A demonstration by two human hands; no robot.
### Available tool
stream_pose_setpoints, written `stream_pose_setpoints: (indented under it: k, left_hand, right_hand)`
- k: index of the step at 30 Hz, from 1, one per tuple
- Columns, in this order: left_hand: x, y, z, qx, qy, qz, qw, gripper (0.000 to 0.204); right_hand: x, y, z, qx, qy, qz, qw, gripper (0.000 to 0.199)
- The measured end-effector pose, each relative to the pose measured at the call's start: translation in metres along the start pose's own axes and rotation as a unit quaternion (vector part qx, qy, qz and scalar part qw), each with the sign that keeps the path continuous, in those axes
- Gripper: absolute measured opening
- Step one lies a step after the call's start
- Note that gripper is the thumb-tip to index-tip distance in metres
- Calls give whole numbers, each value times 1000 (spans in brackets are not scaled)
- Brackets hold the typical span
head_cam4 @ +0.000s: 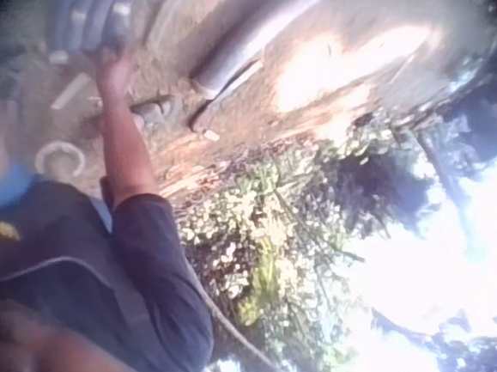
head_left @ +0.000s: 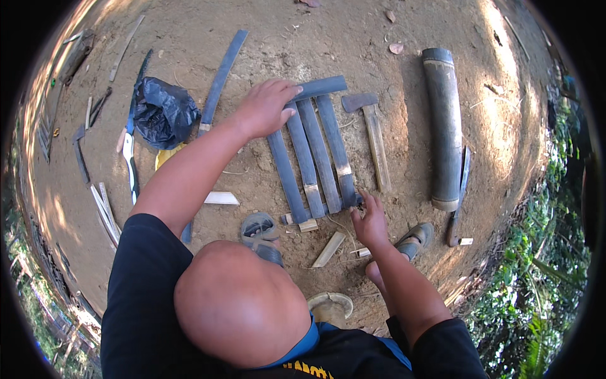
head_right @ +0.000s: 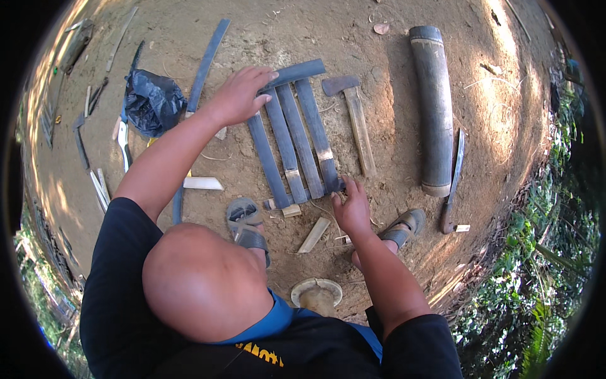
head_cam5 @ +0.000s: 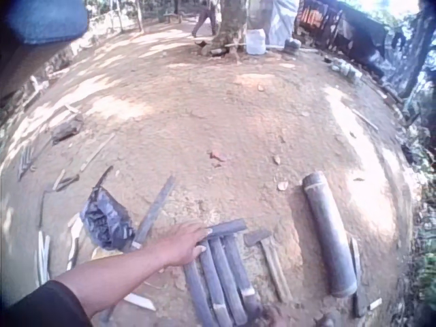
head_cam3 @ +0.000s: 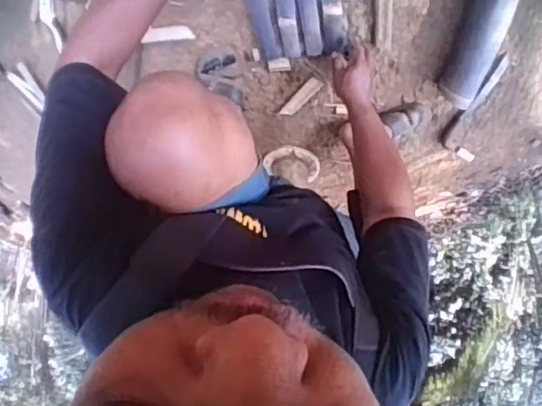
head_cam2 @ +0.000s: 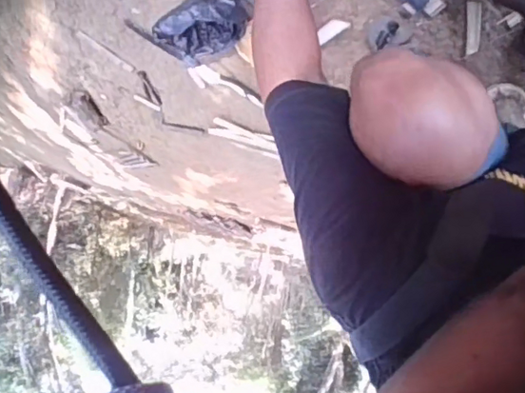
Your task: The person aligns several bamboo slats under a horizontal piece, taps a small metal pin into one of the joints with a hatchet, and measures the assembly with a tape measure.
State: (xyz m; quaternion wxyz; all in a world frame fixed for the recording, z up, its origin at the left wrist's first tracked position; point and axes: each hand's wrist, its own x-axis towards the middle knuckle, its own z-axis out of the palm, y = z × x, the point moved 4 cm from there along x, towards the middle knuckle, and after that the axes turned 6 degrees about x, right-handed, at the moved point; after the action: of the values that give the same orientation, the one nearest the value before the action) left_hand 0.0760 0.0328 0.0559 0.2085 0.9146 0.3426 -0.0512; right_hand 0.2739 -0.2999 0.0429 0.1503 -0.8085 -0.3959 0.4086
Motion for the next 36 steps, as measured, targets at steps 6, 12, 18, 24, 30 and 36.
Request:
stream_pose_setpoints:
  k: [6,12,18,24,30,36]
  left_hand:
    - [19,-1,46,79,15,-15,997,72]
    - [18,-2,70,144,8,-15,989,84]
    - [24,2,67,162,-1,-27,986,93]
    - [22,1,66,164,-7,-35,986,94]
    - [21,2,62,98,2,-43,994,89]
    - [29,-12,68,-11,67,-47,997,62]
  right_hand:
    - [5,2,-1,-17,-1,14,1000,56]
    - [20,-7,3,-6,28,-22,999,54]
    - [57,-50,2,17,52,-62,997,52]
    - [111,-98,3,-14,59,-123,991,53]
    - [174,-147,-3,-157,104,-189,964,62]
    - [236,-180,-14,-287,36,-240,927,67]
